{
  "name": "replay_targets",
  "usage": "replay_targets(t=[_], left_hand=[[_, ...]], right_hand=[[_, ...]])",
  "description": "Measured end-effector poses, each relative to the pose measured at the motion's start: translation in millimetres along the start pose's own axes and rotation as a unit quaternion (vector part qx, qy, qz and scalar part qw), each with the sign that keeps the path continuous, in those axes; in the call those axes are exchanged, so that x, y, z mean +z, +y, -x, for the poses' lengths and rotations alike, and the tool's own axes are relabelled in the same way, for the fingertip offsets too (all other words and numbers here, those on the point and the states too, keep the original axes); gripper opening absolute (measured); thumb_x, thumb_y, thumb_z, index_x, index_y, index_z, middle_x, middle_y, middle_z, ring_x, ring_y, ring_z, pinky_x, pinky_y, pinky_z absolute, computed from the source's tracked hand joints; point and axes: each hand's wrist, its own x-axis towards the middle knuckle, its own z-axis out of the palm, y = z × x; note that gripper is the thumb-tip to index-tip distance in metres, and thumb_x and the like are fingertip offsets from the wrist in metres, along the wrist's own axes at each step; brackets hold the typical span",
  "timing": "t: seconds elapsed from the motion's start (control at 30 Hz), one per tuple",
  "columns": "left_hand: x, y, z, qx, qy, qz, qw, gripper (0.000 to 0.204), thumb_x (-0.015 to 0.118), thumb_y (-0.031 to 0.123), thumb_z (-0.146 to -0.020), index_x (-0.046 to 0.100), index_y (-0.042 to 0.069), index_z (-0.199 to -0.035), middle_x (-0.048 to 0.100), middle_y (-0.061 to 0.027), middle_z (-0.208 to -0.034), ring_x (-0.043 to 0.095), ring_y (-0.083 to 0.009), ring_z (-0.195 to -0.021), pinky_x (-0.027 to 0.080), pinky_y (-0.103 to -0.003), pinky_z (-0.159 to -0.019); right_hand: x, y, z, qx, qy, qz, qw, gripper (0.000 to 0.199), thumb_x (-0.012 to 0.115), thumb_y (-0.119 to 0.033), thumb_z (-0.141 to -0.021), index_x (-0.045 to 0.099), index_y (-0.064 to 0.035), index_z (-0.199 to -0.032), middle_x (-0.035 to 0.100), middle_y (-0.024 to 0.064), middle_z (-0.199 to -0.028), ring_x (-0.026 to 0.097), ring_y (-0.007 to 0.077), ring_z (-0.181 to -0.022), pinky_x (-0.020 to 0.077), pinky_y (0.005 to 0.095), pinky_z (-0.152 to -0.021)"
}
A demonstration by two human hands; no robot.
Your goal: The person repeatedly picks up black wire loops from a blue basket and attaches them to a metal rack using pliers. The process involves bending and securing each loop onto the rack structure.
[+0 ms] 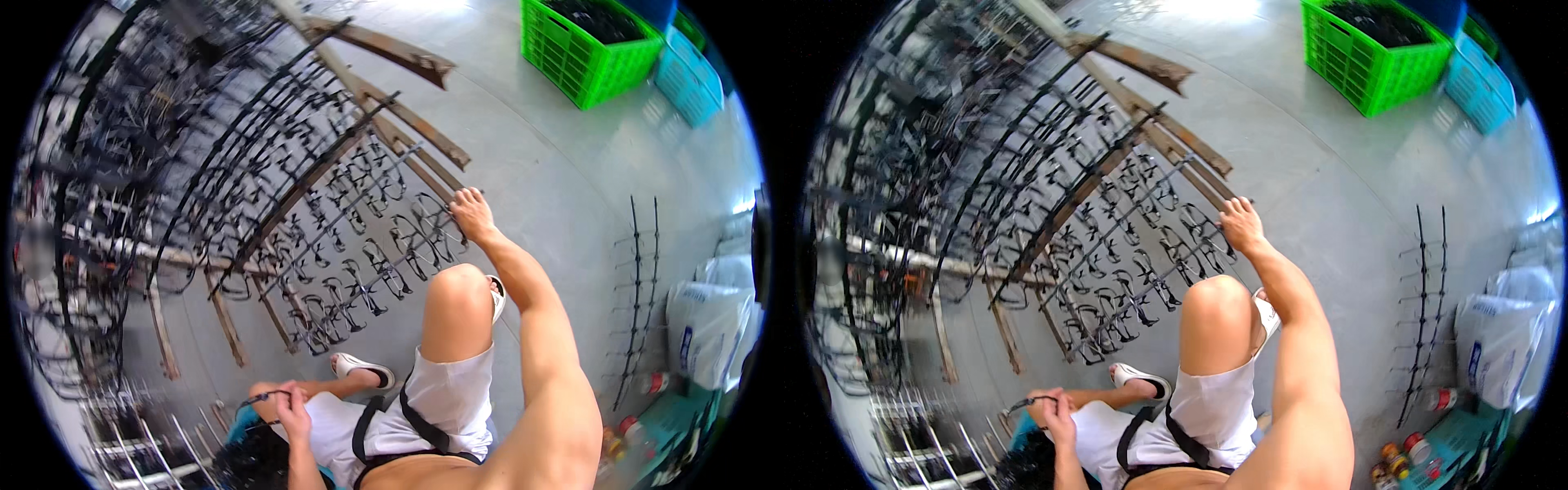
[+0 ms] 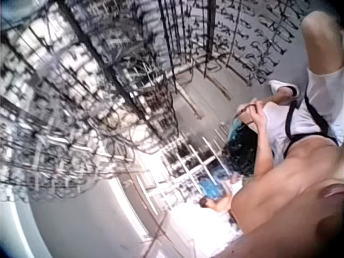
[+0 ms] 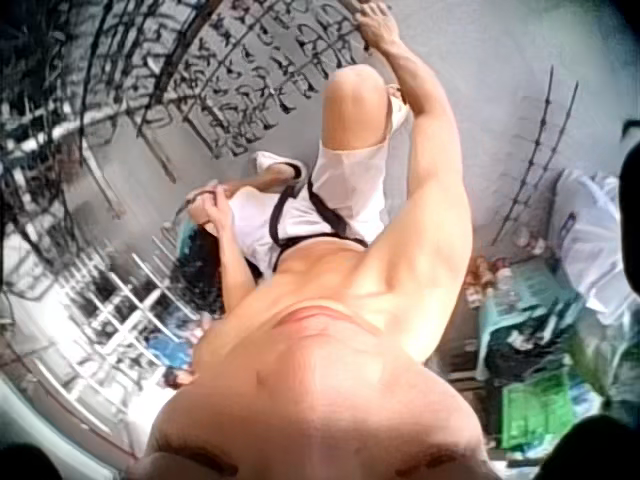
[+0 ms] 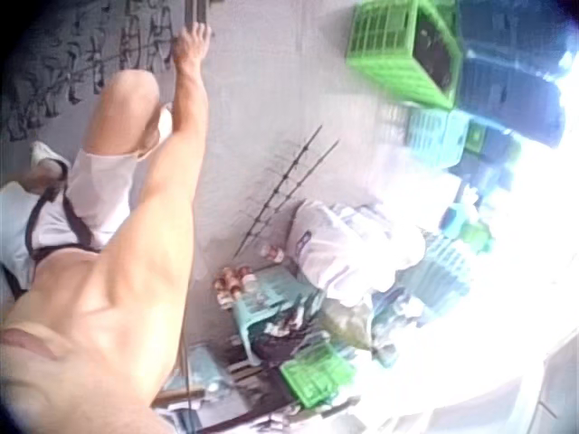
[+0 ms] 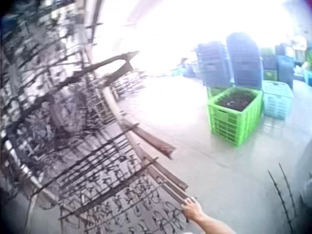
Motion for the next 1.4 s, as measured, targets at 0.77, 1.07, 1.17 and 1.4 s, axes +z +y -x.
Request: replay_targets(t=[0.77,1.07,1.17,1.4], left_hand=[[95.1,63.8,-15.6,0.055,-0.295,-0.057,0.952,0.015,0.057,0.015,-0.091,0.057,0.002,-0.096,0.054,-0.0014,-0.075,0.047,-0.0099,-0.065,0.039,-0.024,-0.059],[148.6,114.5,-43.2,-0.022,-0.234,-0.223,0.946,0.039,0.057,0.033,-0.091,0.061,-0.001,-0.108,0.064,-0.0149,-0.091,0.056,-0.0231,-0.077,0.046,-0.034,-0.069],[155.2,81.7,-55.1,-0.027,-0.228,-0.192,0.954,0.020,0.047,0.022,-0.096,0.055,0.005,-0.091,0.049,0.0019,-0.070,0.041,-0.0062,-0.059,0.034,-0.020,-0.055],[124.6,44.7,-54.3,-0.029,-0.222,-0.155,0.962,0.015,0.049,0.016,-0.094,0.058,0.004,-0.095,0.053,0.0016,-0.073,0.045,-0.0051,-0.061,0.035,-0.019,-0.053]], right_hand=[[-59.1,9.9,541.4,0.833,0.033,-0.088,0.546,0.038,0.053,-0.014,-0.079,0.050,0.0005,-0.113,0.052,0.0227,-0.115,0.050,0.0380,-0.109,0.0405,0.0443,-0.094],[-72.0,52.7,704.9,0.810,-0.116,0.008,0.574,0.057,0.059,-0.017,-0.082,0.038,-0.0007,-0.132,0.044,0.0229,-0.131,0.043,0.0388,-0.120,0.0365,0.0427,-0.100],[-71.3,88.0,708.5,0.796,-0.184,-0.014,0.577,0.056,0.062,-0.021,-0.081,0.042,-0.0008,-0.129,0.048,0.0228,-0.127,0.046,0.0386,-0.116,0.0391,0.0433,-0.097],[-16.7,0.1,617.6,0.822,0.007,-0.167,0.545,0.035,0.058,-0.036,-0.085,0.059,-0.0014,-0.088,0.063,0.0232,-0.084,0.060,0.0403,-0.080,0.0454,0.0459,-0.068]])
